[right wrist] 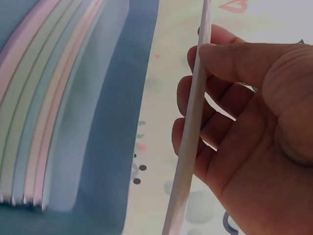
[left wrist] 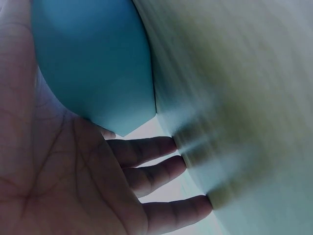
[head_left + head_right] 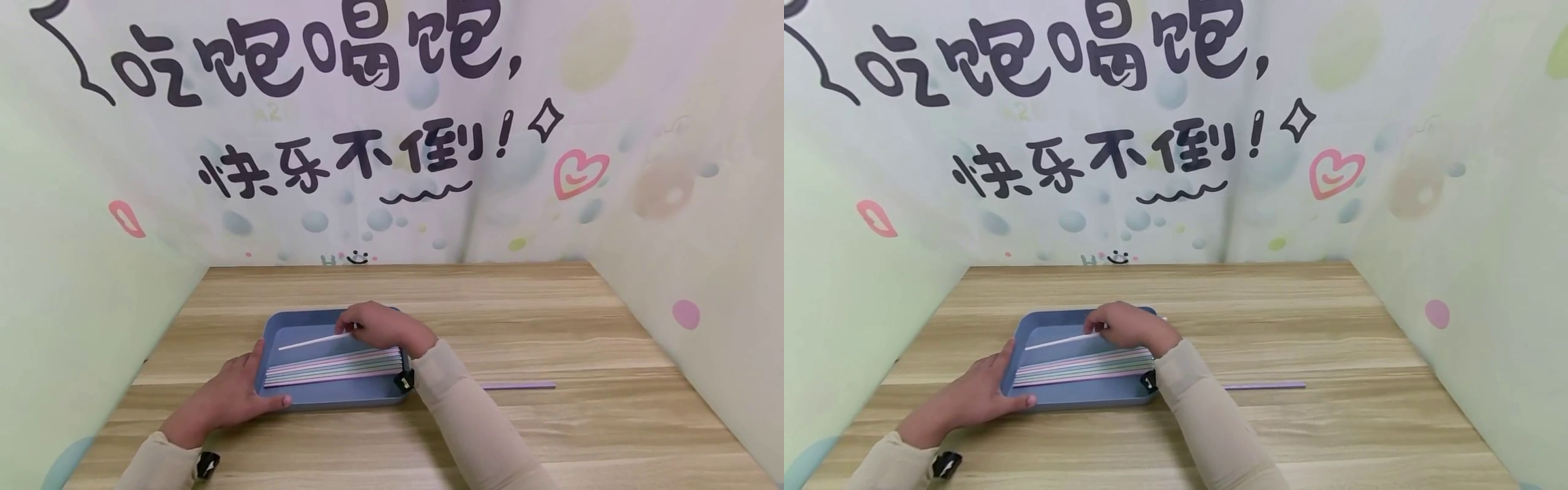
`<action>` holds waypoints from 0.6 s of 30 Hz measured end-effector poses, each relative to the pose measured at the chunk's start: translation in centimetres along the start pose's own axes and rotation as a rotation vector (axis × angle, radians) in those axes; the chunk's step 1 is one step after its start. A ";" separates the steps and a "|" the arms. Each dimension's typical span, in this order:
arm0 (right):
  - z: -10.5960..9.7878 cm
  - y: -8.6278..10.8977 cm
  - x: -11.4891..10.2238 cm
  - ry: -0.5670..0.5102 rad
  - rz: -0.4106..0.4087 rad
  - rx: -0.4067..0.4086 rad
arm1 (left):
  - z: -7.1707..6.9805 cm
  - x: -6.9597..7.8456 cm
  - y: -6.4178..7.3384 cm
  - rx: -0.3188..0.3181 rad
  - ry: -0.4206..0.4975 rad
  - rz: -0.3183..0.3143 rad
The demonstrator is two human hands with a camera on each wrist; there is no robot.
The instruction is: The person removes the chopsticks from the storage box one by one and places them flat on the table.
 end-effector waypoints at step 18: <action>-0.9 4.9 2.4 0.022 0.049 0.047 | 0.1 -0.1 0.1 -0.010 -0.002 -0.013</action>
Point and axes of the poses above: each hand's wrist, its own y-axis away from the middle knuckle, its own z-axis out of the palm, x = y × z, the point moved 1 cm from there along -y, towards the middle knuckle, and after that the axes turned 1 degree about -y, right-handed, at the moved point
